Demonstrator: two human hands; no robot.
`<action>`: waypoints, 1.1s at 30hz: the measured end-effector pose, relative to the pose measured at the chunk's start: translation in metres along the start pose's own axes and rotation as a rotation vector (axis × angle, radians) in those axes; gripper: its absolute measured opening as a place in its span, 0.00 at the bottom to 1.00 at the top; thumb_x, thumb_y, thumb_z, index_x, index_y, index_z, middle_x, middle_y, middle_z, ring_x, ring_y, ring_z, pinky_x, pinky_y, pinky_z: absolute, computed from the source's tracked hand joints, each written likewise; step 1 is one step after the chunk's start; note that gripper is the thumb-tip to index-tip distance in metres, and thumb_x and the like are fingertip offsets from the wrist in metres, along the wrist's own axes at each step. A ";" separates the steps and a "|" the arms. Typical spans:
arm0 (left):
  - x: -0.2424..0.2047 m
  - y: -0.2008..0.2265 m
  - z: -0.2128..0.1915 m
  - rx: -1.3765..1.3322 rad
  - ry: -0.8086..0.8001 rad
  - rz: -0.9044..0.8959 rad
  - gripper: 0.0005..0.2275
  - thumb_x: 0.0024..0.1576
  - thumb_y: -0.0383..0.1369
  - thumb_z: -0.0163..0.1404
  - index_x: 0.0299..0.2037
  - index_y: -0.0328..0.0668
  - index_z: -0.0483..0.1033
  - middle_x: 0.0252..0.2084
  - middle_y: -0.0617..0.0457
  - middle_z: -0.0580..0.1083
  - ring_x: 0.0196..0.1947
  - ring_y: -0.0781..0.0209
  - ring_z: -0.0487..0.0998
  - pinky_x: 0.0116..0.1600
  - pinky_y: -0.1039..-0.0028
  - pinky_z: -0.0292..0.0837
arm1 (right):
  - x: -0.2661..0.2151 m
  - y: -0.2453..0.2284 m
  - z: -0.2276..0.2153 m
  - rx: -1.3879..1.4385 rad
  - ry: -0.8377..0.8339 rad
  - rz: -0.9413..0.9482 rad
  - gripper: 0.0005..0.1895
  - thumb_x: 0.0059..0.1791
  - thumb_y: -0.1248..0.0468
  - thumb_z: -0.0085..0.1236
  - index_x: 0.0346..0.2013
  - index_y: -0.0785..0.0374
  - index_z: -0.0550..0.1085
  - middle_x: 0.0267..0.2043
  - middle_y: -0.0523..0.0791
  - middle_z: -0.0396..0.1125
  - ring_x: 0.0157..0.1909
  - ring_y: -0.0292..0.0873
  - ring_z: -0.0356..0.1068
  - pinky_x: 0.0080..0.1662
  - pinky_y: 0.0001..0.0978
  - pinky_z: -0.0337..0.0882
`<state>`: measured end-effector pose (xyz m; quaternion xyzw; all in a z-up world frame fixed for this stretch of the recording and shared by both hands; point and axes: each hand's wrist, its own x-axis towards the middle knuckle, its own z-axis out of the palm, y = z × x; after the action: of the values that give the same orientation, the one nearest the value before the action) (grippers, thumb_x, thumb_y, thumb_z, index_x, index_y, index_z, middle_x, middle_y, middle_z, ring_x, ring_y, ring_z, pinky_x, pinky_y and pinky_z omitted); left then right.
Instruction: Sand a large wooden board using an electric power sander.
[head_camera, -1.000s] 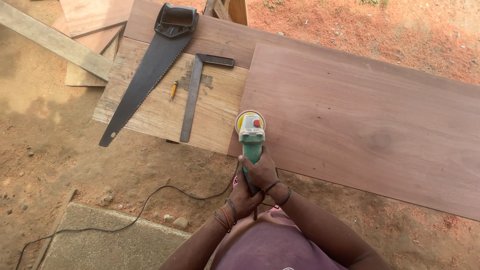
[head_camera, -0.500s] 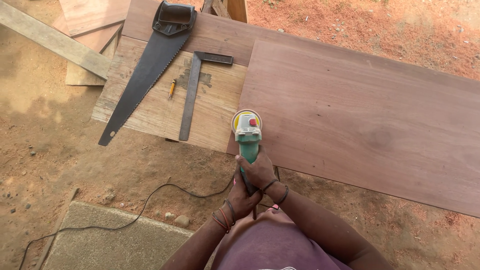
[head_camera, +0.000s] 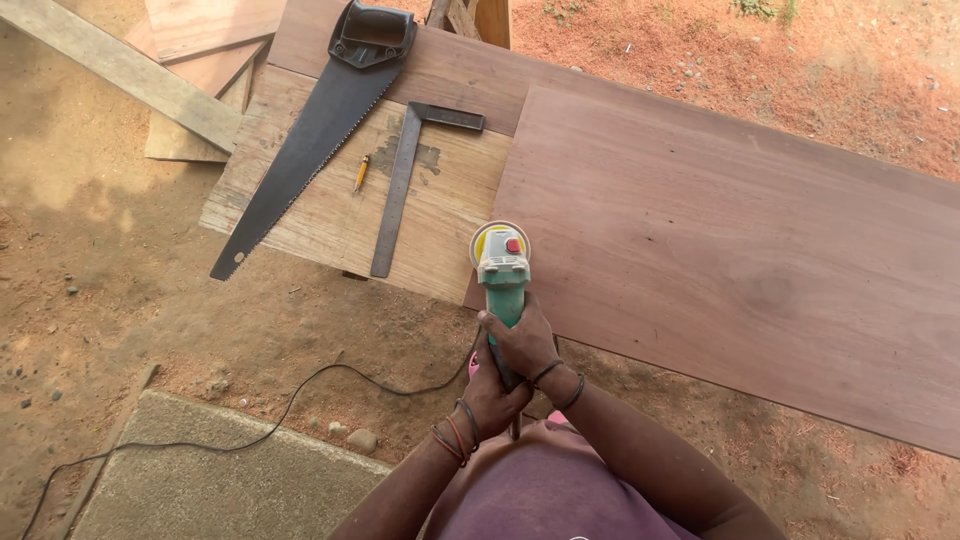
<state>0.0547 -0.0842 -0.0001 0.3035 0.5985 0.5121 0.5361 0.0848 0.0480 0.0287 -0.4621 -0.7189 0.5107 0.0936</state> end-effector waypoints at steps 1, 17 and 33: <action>0.000 0.003 -0.003 0.034 0.053 0.105 0.49 0.57 0.26 0.48 0.70 0.36 0.09 0.51 0.40 0.75 0.50 0.53 0.80 0.55 0.67 0.77 | 0.002 -0.002 0.002 -0.025 -0.009 0.007 0.38 0.43 0.47 0.64 0.56 0.70 0.64 0.48 0.59 0.71 0.50 0.58 0.74 0.51 0.47 0.72; 0.001 -0.012 -0.004 0.036 0.001 0.098 0.49 0.58 0.28 0.47 0.69 0.33 0.07 0.47 0.42 0.77 0.47 0.56 0.81 0.54 0.68 0.76 | 0.000 0.003 0.003 -0.014 -0.004 0.003 0.38 0.43 0.46 0.64 0.56 0.71 0.64 0.47 0.59 0.72 0.48 0.57 0.75 0.49 0.47 0.74; 0.010 0.009 -0.002 0.051 0.056 0.270 0.48 0.58 0.25 0.50 0.72 0.33 0.15 0.57 0.39 0.73 0.56 0.50 0.78 0.60 0.64 0.75 | 0.006 0.005 -0.007 -0.011 0.038 -0.010 0.38 0.44 0.46 0.64 0.56 0.71 0.64 0.48 0.59 0.71 0.50 0.57 0.74 0.51 0.47 0.72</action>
<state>0.0483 -0.0727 0.0046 0.3802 0.5797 0.5725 0.4377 0.0885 0.0568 0.0259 -0.4685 -0.7221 0.4976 0.1073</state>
